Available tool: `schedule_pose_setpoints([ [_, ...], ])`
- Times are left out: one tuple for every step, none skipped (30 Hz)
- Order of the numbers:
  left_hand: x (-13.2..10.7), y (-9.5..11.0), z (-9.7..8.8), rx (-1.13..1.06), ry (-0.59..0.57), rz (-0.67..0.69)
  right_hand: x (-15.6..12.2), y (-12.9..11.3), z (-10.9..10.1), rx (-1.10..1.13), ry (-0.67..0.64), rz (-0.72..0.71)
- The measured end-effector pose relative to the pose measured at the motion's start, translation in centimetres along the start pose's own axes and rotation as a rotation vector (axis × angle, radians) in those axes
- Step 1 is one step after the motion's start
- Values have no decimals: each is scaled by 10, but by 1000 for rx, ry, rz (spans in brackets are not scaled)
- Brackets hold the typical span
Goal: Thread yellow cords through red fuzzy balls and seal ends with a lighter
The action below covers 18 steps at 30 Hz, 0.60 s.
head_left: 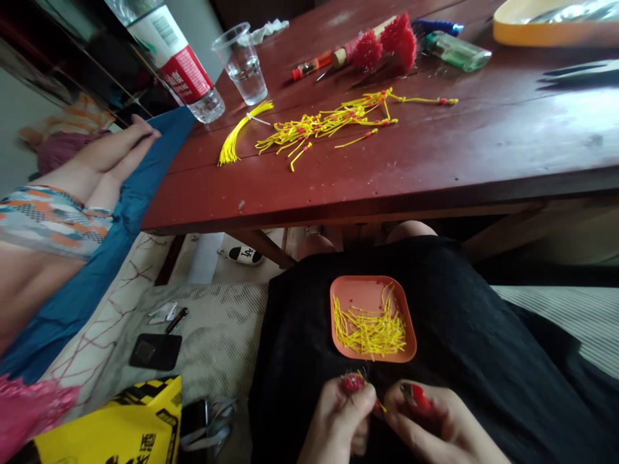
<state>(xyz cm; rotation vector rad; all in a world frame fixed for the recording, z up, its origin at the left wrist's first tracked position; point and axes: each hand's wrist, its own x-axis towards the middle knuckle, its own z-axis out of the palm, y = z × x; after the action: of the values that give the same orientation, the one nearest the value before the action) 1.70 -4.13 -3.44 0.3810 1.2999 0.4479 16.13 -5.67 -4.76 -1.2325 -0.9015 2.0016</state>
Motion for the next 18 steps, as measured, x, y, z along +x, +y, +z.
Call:
schedule_pose_setpoints([
  [0, -1, 1, 22, 27, -2, 1, 0, 0, 7, -8, 0],
  [0, -1, 1, 32, 48, -2, 1, 0, 0, 19, -4, 3],
  [0, -1, 2, 33, 58, -3, 2, 0, 1, 32, 5, 8],
  [0, -1, 3, 27, 57, -8, 2, -1, 1, 44, 12, 15],
  [0, -1, 3, 21, 50, -13, 2, -3, 2, 56, 21, 22],
  [0, -1, 3, 13, 39, -20, 3, -4, 3, 70, 33, 27],
  [1, -1, 3, 4, 26, -24, 3, -6, 3, 86, 42, 33],
  [1, 0, 2, 0, 14, -24, 3, -7, 3, 102, 49, 41],
  [1, 0, 2, -2, 6, -18, 3, -8, 3, 117, 56, 53],
  [2, 0, 1, -2, -5, -10, 3, -8, 2, 132, 63, 66],
  [2, -1, 1, -2, -16, -1, 3, -8, 2, 143, 68, 79],
  [2, -1, 0, -1, -28, 6, 3, -8, 1, 150, 72, 89],
  [2, -1, 0, 0, -39, 13, 3, -7, 0, 156, 76, 96],
  [2, -2, 0, -5, -46, 19, 3, -6, 0, 160, 77, 100],
  [2, -2, 0, -16, -47, 23, 3, -5, 0, 165, 71, 103],
  [2, -2, 0, -31, -42, 22, 3, -3, -1, 167, 56, 102],
  [2, -3, 0, -43, -35, 20, 3, -2, -1, 166, 43, 99],
  [2, -3, 0, -48, -25, 16, 3, -2, -1, 161, 35, 93],
])
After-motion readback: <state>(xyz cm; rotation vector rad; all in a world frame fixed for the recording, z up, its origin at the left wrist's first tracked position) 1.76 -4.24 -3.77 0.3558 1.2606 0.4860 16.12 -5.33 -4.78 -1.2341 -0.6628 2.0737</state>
